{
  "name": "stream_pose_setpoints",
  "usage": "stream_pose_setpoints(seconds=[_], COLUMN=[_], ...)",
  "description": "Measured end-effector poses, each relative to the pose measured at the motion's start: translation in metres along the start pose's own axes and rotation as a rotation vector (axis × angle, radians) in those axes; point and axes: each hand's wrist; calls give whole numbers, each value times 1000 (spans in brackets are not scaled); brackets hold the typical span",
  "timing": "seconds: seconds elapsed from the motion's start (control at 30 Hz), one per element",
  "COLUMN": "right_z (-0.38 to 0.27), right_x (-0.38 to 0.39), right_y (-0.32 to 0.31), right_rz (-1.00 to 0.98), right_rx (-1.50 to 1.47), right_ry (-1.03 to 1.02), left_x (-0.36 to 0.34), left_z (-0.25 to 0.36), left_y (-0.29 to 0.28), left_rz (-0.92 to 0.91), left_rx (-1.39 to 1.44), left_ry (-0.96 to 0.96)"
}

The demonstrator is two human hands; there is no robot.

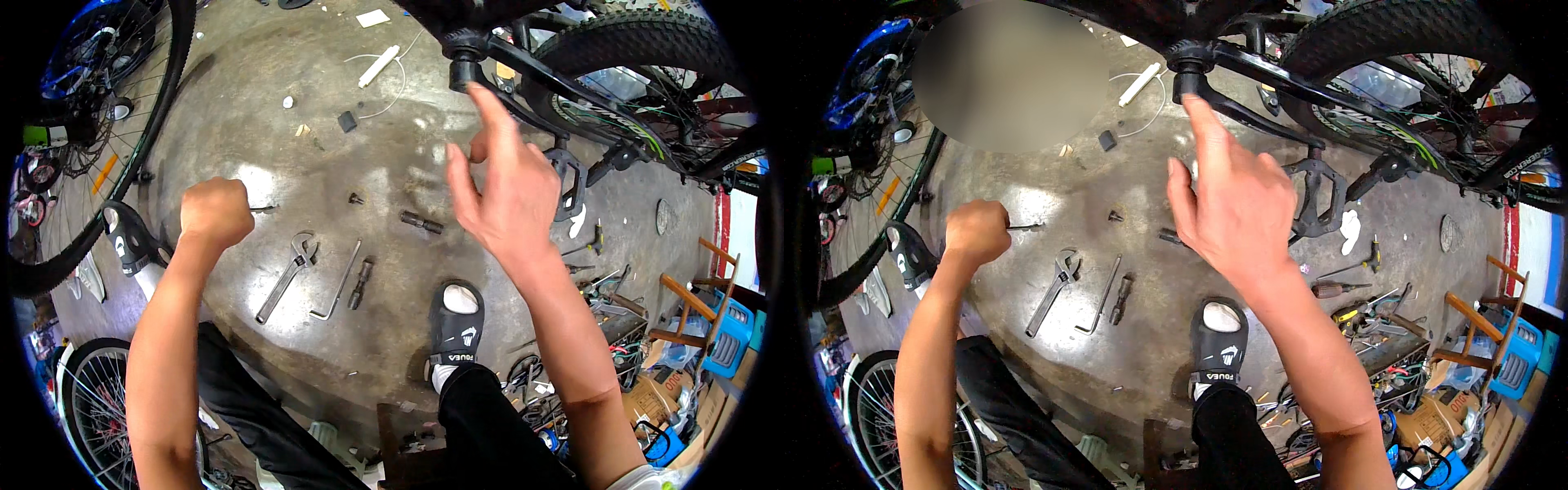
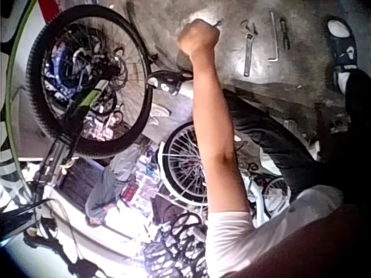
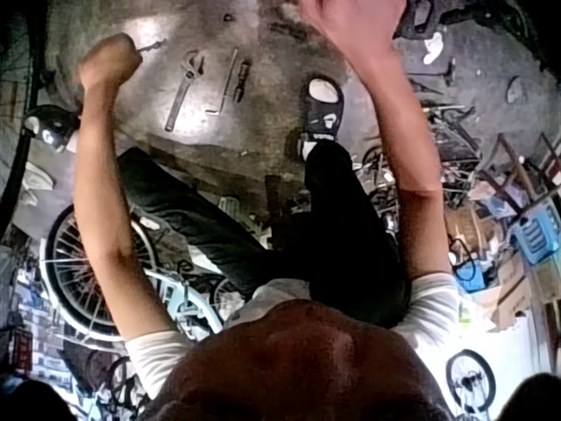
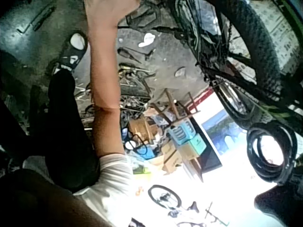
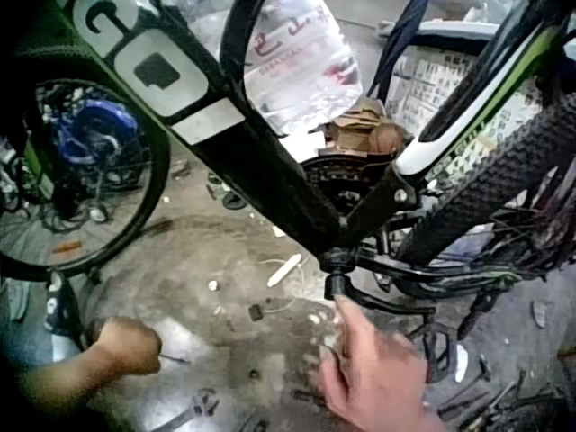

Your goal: The person removes a bicycle pedal and crank arm by threading a crank extractor tool into the crankset and loosening the components with wrenches.

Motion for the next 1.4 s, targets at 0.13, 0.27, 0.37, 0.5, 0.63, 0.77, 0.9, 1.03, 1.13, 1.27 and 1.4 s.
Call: stream_pose_setpoints(seconds=[0.13, 0.27, 0.37, 0.5, 0.63, 0.77, 0.9, 1.03, 1.13, 1.27, 1.4], right_z=[10, 13, 8, -4, 2, 29, 44, 54, 54, 52, 51], right_x=[4, -1, -1, 13, 74, 154, 223, 253, 268, 273, 280], right_y=[5, 10, 10, 12, 13, 20, 27, 31, 37, 37, 40], right_rz=[45, -15, -38, -109, -329, -395, -438, -409, -366, -354, -326], right_rx=[-34, 38, 10, -703, -678, -578, -809, -820, -864, -848, -786], right_ry=[-51, -82, -44, 398, 442, 439, 936, 1174, 1257, 1281, 1222], left_x=[0, 3, 4, 6, 7, 17, 24, 27, 24, 20, 25], left_z=[10, 15, 18, 5, -14, -20, -36, -24, -17, -11, 5], left_y=[2, 4, -2, -1, 9, 10, 28, 31, 32, 23, 12], left_rz=[27, 89, 64, 28, -56, -67, -29, -2, -16, -24, -26], left_rx=[-26, -37, -56, -26, 67, 231, 294, 279, 227, 188, 178], left_ry=[49, 107, 91, 26, -91, -147, -142, -184, -237, -239, -192])
Point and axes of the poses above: each hand's wrist, its own x-axis away from the middle knuckle, its own y-axis out of the palm, z = x × y, and after that the axes turned 7 degrees about x, right-handed
